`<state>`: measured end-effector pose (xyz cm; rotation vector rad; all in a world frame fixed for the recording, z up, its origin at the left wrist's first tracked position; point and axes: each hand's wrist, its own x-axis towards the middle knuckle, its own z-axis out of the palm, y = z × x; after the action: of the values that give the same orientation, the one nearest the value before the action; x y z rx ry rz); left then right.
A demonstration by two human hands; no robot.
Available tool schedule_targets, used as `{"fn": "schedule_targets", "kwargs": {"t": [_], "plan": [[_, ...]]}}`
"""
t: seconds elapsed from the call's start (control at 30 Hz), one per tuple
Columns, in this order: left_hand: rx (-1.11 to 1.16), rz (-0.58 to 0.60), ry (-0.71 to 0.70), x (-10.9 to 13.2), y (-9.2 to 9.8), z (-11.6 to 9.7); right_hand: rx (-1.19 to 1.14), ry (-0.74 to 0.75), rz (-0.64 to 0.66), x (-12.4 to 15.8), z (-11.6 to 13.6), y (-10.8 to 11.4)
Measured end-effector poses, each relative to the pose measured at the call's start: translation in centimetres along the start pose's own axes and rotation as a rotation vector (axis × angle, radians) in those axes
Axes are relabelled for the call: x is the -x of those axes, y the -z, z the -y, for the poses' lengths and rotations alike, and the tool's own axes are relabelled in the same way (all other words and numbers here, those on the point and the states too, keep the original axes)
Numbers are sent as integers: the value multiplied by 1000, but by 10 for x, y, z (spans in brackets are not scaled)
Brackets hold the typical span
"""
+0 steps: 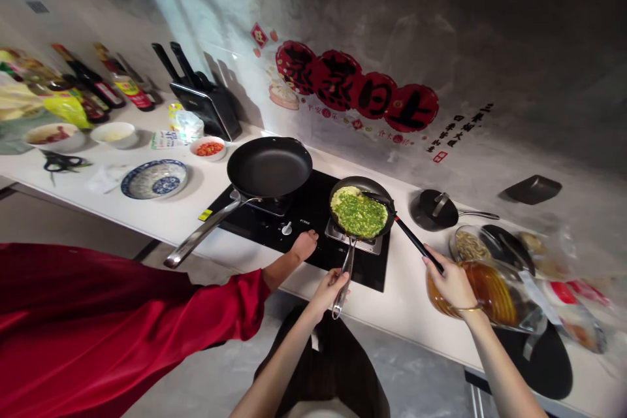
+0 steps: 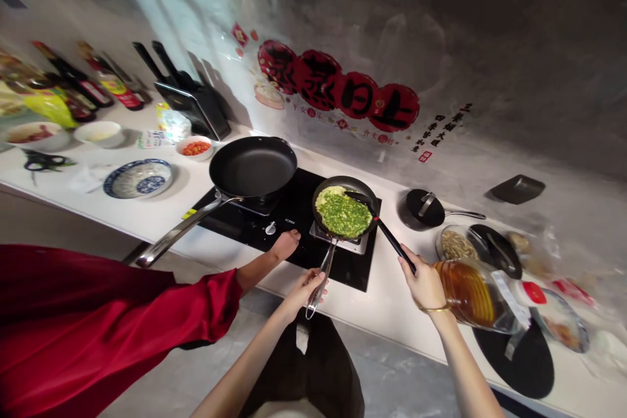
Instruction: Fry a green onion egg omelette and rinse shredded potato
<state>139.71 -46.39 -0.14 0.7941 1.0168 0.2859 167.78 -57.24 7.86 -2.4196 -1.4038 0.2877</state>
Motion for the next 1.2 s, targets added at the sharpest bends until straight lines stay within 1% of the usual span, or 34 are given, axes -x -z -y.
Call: {"fn": "schedule_targets", "kwargs": {"t": [0.13, 0.23, 0.33, 0.47, 0.6, 0.67, 0.73, 0.83, 0.97, 1.1, 1.2], "plan": [[-33, -24, -46, 3, -4, 2, -60, -36, 37, 3, -8, 3], [-48, -34, -63, 5, -8, 2, -32, -22, 70, -3, -12, 5], [-52, -20, -54, 5, -12, 1, 60, 18, 77, -16, -13, 5], [-79, -22, -36, 6, -16, 1, 193, 55, 55, -39, -7, 3], [-112, -28, -32, 6, -17, 3, 221, 44, 89, -55, -2, 2], [-117, -31, -28, 6, -18, 5, 202, 33, 123, -61, -3, 6], [-113, -36, -35, 4, -18, 6, 209, 35, 138, -65, -5, 14], [-102, -40, -61, 0, -17, 9, 325, 65, 148, -73, -5, 32], [-78, -25, -83, -4, -15, 13, 479, 73, 244, -87, 8, 48], [-53, -21, -92, -3, -13, 14, 544, 49, 312, -99, 27, 53], [-19, -40, -103, -4, -16, 12, 576, 4, 345, -107, 41, 56]]}}
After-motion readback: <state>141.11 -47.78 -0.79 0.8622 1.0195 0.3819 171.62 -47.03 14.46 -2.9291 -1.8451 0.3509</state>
